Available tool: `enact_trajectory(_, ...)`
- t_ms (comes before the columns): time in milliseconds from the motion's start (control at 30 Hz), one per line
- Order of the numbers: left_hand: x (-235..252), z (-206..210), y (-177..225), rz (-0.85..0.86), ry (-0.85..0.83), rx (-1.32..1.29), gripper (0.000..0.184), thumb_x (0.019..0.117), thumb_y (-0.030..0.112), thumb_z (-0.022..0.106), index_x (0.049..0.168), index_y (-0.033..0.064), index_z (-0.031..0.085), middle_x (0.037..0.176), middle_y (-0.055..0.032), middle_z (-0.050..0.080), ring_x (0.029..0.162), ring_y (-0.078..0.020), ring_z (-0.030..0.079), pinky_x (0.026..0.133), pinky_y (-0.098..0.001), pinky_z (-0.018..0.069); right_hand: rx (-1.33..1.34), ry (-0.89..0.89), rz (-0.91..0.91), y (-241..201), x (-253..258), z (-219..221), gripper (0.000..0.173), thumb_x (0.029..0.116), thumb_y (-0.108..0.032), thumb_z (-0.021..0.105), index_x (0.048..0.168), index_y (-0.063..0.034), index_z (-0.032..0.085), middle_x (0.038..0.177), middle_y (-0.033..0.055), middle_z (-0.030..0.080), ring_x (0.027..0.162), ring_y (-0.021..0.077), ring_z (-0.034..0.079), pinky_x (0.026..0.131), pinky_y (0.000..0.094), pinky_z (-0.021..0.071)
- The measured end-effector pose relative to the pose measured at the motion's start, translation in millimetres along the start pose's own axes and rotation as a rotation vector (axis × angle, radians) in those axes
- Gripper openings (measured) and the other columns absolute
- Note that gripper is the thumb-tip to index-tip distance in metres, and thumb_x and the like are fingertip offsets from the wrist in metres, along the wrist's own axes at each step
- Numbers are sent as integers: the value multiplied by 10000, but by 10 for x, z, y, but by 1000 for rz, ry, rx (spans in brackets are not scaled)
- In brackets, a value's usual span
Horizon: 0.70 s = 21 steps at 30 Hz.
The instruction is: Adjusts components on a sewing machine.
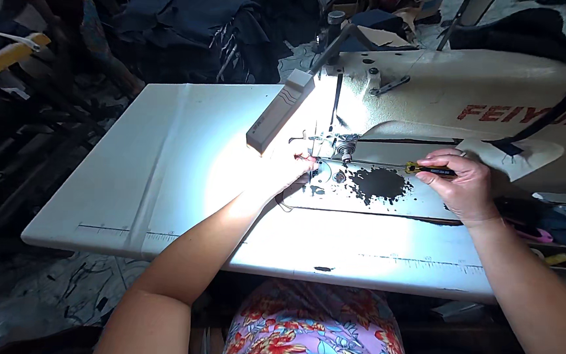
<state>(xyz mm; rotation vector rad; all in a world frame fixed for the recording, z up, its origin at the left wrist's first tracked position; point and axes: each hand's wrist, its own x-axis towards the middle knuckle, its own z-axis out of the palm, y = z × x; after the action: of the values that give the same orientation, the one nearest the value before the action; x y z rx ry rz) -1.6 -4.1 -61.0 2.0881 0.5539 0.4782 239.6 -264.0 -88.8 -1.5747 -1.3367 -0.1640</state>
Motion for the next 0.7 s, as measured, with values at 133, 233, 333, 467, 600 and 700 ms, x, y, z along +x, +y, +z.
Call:
enact_trajectory(133, 18, 78, -75, 94, 79, 64, 186, 879, 145, 792, 835, -1, 685, 866, -59, 630, 758, -70, 558, 716, -249, 473, -12, -11, -6, 19, 14, -15, 257, 840, -96, 736, 1024, 83, 711, 1105, 145, 679, 1095, 71, 629, 980, 164, 484)
enact_trajectory(233, 31, 140, -165, 162, 121, 48, 177, 894, 144, 772, 813, 12, 686, 823, -27, 619, 711, -21, 528, 672, -193, 447, -83, -52, 6, 13, 33, -49, 406, 792, -183, 743, 1098, 79, 694, 1125, 158, 684, 1086, 114, 629, 994, 221, 483)
enact_trajectory(333, 8, 140, -134, 205, 127, 74, 172, 904, 118, 753, 791, 7, 686, 779, -9, 611, 686, 1, 502, 651, -173, 416, -141, -63, 22, -13, 43, -61, 381, 798, -163, 755, 1090, 79, 716, 1136, 201, 677, 1084, 178, 642, 980, 264, 503)
enact_trajectory(467, 32, 165, -216, 233, 130, 20, 153, 905, 116, 744, 796, 15, 707, 854, -10, 651, 719, 8, 526, 674, -171, 435, -171, -52, 46, -69, 46, -43, 304, 815, -124, 752, 1051, 67, 736, 1143, 207, 672, 1061, 180, 647, 956, 262, 511)
enact_trajectory(600, 18, 147, -233, 248, 124, -27, 159, 903, 106, 742, 772, 21, 710, 898, -15, 661, 785, 7, 544, 724, -167, 442, -198, -60, 13, -65, 47, -40, 286, 834, -129, 745, 1049, 60, 741, 1133, 217, 676, 1053, 208, 654, 953, 289, 515)
enact_trajectory(700, 11, 104, -193, 217, 96, -55, 142, 898, 79, 746, 774, 21, 705, 911, -11, 653, 815, 5, 547, 750, -170, 443, -211, -65, -2, -70, 46, -43, 279, 840, -123, 744, 1044, 66, 740, 1119, 226, 677, 1046, 217, 656, 952, 289, 516)
